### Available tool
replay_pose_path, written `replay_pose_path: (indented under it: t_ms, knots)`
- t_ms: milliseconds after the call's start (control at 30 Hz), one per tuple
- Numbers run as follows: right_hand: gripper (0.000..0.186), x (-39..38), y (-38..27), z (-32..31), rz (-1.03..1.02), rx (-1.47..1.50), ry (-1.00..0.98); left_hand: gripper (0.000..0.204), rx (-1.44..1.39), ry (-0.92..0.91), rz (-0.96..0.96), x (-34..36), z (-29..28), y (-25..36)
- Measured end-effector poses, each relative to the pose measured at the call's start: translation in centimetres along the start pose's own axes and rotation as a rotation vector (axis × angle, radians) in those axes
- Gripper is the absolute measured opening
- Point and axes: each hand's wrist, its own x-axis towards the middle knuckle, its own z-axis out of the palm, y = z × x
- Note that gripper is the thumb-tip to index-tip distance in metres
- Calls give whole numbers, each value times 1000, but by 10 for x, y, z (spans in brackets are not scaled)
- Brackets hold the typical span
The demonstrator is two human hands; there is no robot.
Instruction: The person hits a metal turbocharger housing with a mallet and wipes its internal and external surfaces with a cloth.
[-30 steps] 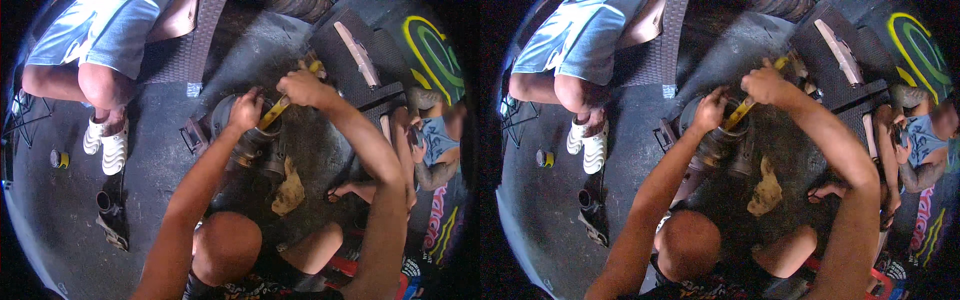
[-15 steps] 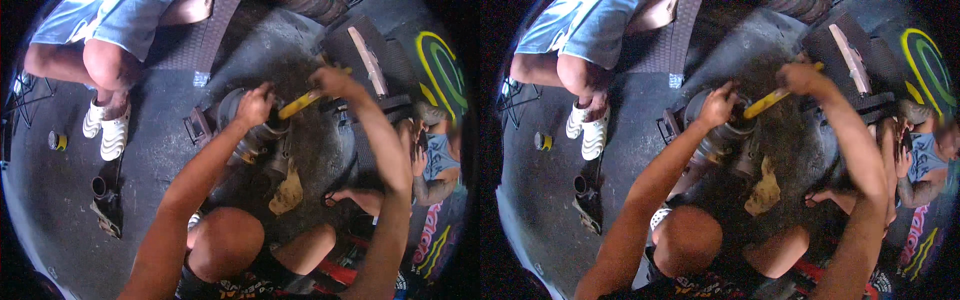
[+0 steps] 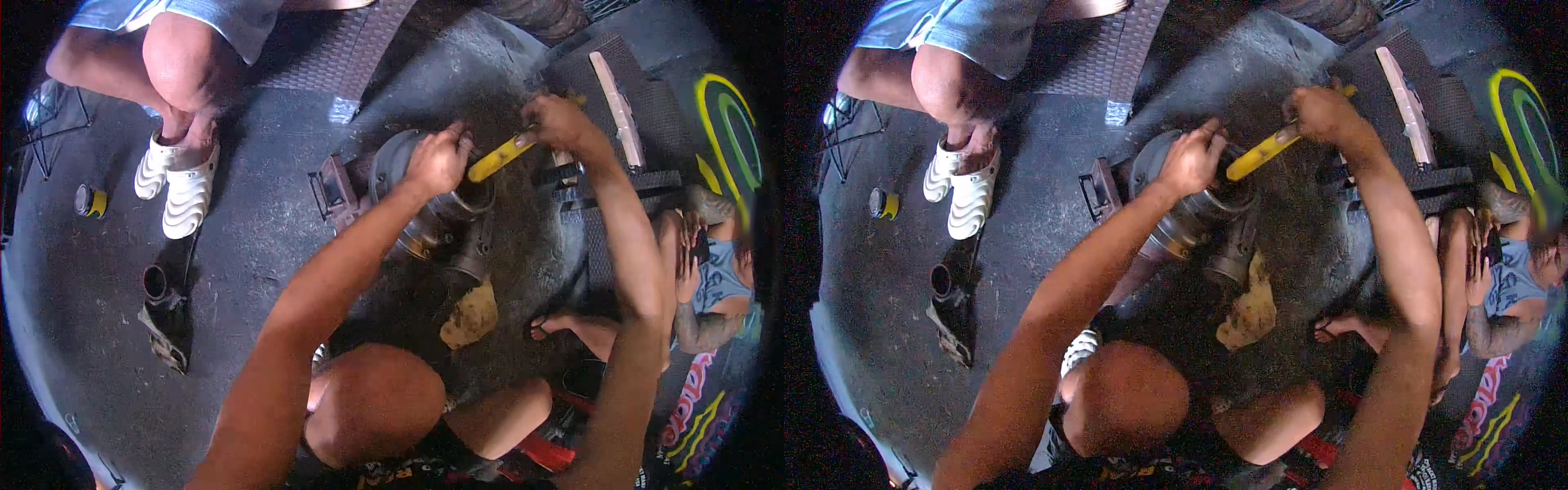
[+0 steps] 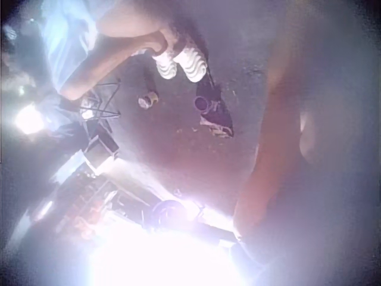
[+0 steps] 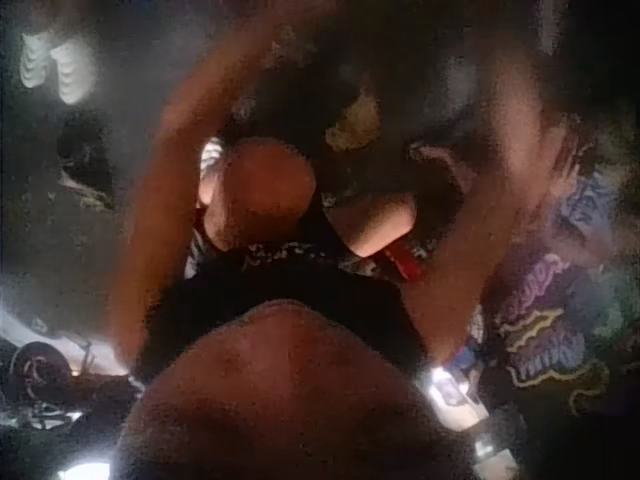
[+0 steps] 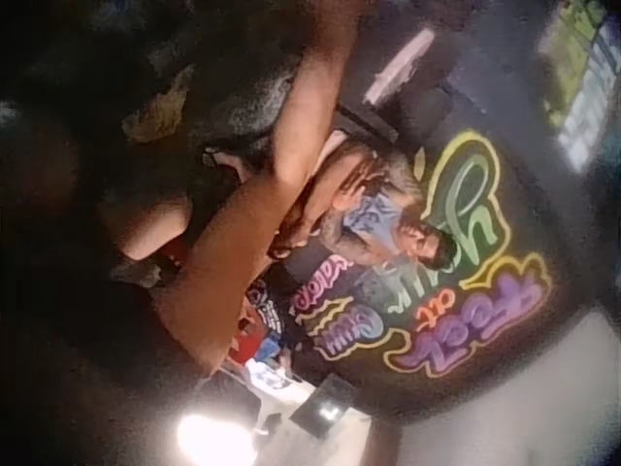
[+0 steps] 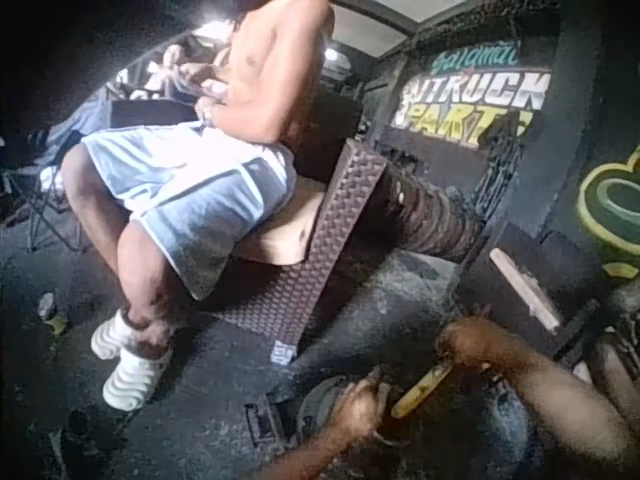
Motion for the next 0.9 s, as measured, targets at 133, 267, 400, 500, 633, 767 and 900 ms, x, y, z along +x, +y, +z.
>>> replay_pose_path:
  t_ms: [133,267,400,500,633,767,900]
  knots:
    - [40,6,-6,-5,-68,-109,104,46,-70,-19,8,2,0,-5]
    - [31,1,-15,1,-39,-129,96,47,-16,4,-48,-2,3,1]
    - [32,-15,27,-46,139,-301,51,46,-95,-85,-65,-2,-4,4]
    - [33,-53,55,-58,174,-393,187,45,-34,-32,-87,-3,9,-2]
    - [31,-65,27,-32,35,85,303,48,-112,8,-34,-2,4,-7]
    - [35,-37,8,6,5,-115,207,50,-127,-5,-46,-1,6,-7]
    - [39,-12,13,-6,88,7,20,51,-109,-18,-84,-8,5,-11]
